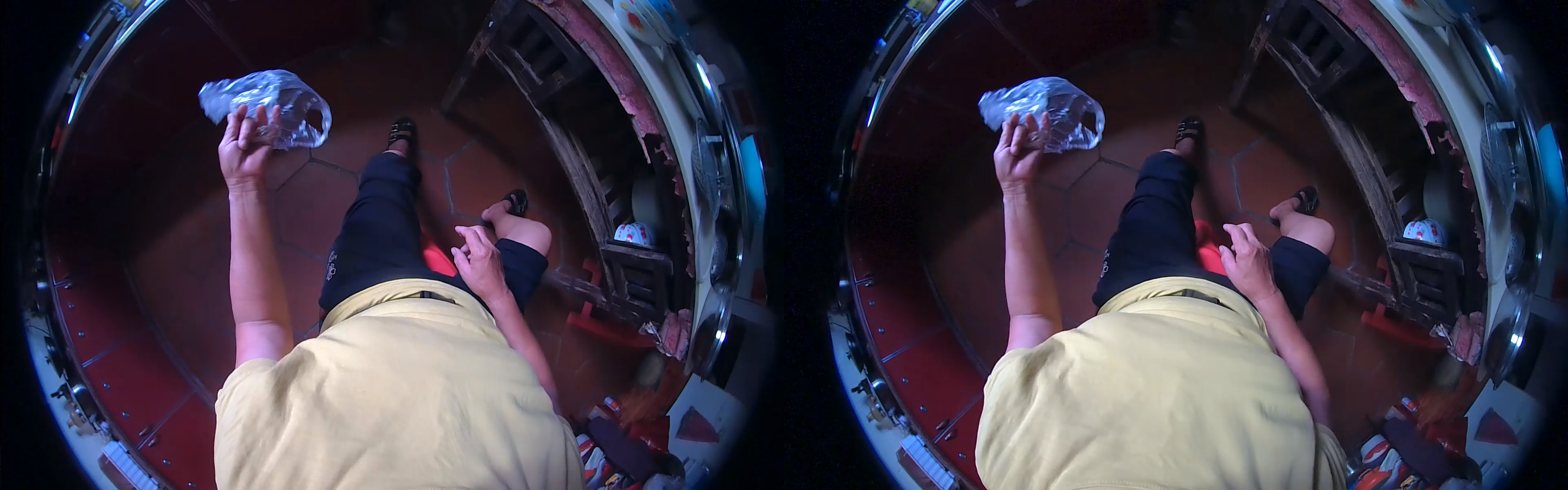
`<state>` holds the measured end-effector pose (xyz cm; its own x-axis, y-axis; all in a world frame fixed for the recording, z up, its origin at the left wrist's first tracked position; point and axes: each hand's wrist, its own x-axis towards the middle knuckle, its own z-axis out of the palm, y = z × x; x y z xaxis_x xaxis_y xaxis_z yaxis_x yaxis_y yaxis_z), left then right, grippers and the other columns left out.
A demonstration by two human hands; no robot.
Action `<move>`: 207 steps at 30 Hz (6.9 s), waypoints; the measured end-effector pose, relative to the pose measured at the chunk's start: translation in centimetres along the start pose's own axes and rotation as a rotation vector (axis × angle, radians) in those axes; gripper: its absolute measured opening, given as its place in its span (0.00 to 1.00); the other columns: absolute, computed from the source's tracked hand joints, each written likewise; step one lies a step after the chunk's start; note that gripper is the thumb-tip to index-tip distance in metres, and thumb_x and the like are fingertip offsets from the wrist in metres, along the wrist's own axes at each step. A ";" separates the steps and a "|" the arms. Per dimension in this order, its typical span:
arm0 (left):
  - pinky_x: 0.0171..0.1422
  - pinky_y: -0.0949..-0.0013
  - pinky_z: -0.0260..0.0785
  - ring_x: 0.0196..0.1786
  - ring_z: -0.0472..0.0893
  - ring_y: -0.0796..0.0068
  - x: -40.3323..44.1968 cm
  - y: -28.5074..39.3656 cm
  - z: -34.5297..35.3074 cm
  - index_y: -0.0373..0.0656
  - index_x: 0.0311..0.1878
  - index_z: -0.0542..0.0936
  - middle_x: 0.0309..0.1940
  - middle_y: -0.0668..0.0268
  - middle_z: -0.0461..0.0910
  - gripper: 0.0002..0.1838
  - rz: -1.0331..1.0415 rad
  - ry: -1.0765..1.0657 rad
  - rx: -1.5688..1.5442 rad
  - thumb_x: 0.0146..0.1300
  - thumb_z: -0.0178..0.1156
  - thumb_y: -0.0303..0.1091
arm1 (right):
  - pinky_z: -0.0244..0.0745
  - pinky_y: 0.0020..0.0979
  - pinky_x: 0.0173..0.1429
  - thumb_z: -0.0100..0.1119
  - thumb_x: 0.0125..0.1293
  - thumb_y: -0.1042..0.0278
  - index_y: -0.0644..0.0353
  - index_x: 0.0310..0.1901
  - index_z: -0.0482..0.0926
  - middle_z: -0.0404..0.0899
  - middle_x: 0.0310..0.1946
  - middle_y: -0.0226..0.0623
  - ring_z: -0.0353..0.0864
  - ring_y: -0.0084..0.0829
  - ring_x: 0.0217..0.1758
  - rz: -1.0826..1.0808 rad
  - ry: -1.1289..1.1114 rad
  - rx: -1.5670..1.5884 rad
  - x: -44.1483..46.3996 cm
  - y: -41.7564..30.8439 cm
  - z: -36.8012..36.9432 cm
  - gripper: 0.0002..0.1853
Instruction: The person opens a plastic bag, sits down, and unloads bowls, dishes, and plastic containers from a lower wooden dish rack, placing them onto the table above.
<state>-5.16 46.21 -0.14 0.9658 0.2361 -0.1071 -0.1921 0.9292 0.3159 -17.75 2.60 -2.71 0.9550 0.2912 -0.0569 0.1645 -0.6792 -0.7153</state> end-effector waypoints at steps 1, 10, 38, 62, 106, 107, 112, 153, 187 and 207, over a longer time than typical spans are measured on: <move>0.71 0.37 0.57 0.42 0.80 0.59 0.0 0.2 0.0 0.35 0.45 0.74 0.11 0.68 0.58 0.17 0.012 0.037 -0.012 0.77 0.42 0.39 | 0.76 0.40 0.40 0.61 0.58 0.73 0.63 0.53 0.73 0.74 0.42 0.44 0.80 0.39 0.33 -0.008 -0.011 0.003 0.0 0.1 0.1 0.20; 0.70 0.40 0.60 0.39 0.80 0.58 -0.4 -0.7 -1.1 0.35 0.43 0.75 0.10 0.68 0.58 0.19 0.015 0.057 -0.045 0.77 0.40 0.40 | 0.76 0.38 0.40 0.61 0.57 0.76 0.64 0.52 0.74 0.74 0.42 0.43 0.81 0.37 0.33 -0.043 0.005 -0.025 0.1 0.9 0.8 0.19; 0.30 0.78 0.71 0.21 0.73 0.79 -13.9 -15.6 7.0 0.39 0.40 0.77 0.21 0.69 0.74 0.14 -0.646 -0.154 0.267 0.75 0.47 0.39 | 0.66 0.37 0.67 0.71 0.53 0.62 0.59 0.68 0.64 0.77 0.56 0.43 0.74 0.39 0.61 -0.291 -0.343 0.750 9.5 -8.9 -1.6 0.40; 0.50 0.52 0.71 0.48 0.77 0.48 10.5 -18.7 -15.2 0.41 0.49 0.73 0.46 0.51 0.72 0.15 -0.136 0.379 1.629 0.64 0.59 0.38 | 0.69 0.29 0.23 0.53 0.69 0.65 0.66 0.35 0.78 0.75 0.20 0.32 0.75 0.23 0.17 -0.171 0.040 0.389 65.2 -9.5 16.0 0.11; 0.50 0.52 0.72 0.48 0.79 0.49 12.1 -18.3 -12.3 0.40 0.46 0.76 0.42 0.52 0.78 0.16 -0.377 0.074 1.627 0.61 0.60 0.40 | 0.77 0.40 0.52 0.63 0.53 0.85 0.80 0.47 0.76 0.79 0.46 0.46 0.80 0.38 0.47 -0.222 0.330 1.249 90.6 -16.1 21.3 0.18; 0.49 0.51 0.72 0.48 0.79 0.49 12.1 -18.4 -12.4 0.40 0.47 0.76 0.42 0.52 0.78 0.16 -0.377 0.073 1.630 0.61 0.60 0.40 | 0.77 0.40 0.52 0.63 0.53 0.85 0.80 0.47 0.76 0.79 0.46 0.46 0.80 0.38 0.47 -0.223 0.329 1.249 90.9 -15.9 21.3 0.18; 0.49 0.51 0.72 0.48 0.79 0.49 12.0 -18.7 -12.5 0.40 0.47 0.76 0.42 0.52 0.78 0.16 -0.398 0.070 1.626 0.61 0.60 0.40 | 0.77 0.42 0.49 0.60 0.49 0.87 0.72 0.45 0.78 0.80 0.44 0.44 0.80 0.38 0.44 -0.143 0.418 1.175 91.8 -15.3 21.0 0.17; 0.53 0.49 0.72 0.48 0.80 0.47 12.8 -24.2 -13.4 0.39 0.44 0.79 0.43 0.49 0.80 0.17 -0.401 -0.053 1.753 0.62 0.56 0.44 | 0.76 0.39 0.52 0.62 0.55 0.68 0.66 0.44 0.81 0.83 0.39 0.49 0.83 0.42 0.44 0.417 -0.517 -0.399 16.3 16.2 2.8 0.15; 0.66 0.48 0.63 0.67 0.65 0.44 -3.9 -20.0 -7.7 0.46 0.69 0.64 0.67 0.47 0.62 0.31 -0.032 -0.367 2.546 0.65 0.57 0.46 | 0.83 0.34 0.38 0.56 0.64 0.77 0.68 0.46 0.76 0.81 0.35 0.42 0.84 0.33 0.33 0.546 0.947 0.824 1.9 25.0 -22.4 0.09; 0.63 0.51 0.67 0.60 0.70 0.46 -2.6 -22.9 -6.4 0.48 0.68 0.64 0.62 0.48 0.65 0.30 -0.102 -0.412 2.789 0.64 0.57 0.42 | 0.58 0.53 0.72 0.42 0.71 0.64 0.59 0.67 0.62 0.60 0.69 0.46 0.60 0.43 0.72 0.396 1.610 1.510 11.3 45.3 -34.1 0.24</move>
<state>-4.36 26.15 -13.14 0.9754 -0.0393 -0.2171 -0.0302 -0.9985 0.0452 8.89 -47.82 -11.98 0.3509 -0.8422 -0.4093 0.4716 0.5365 -0.6998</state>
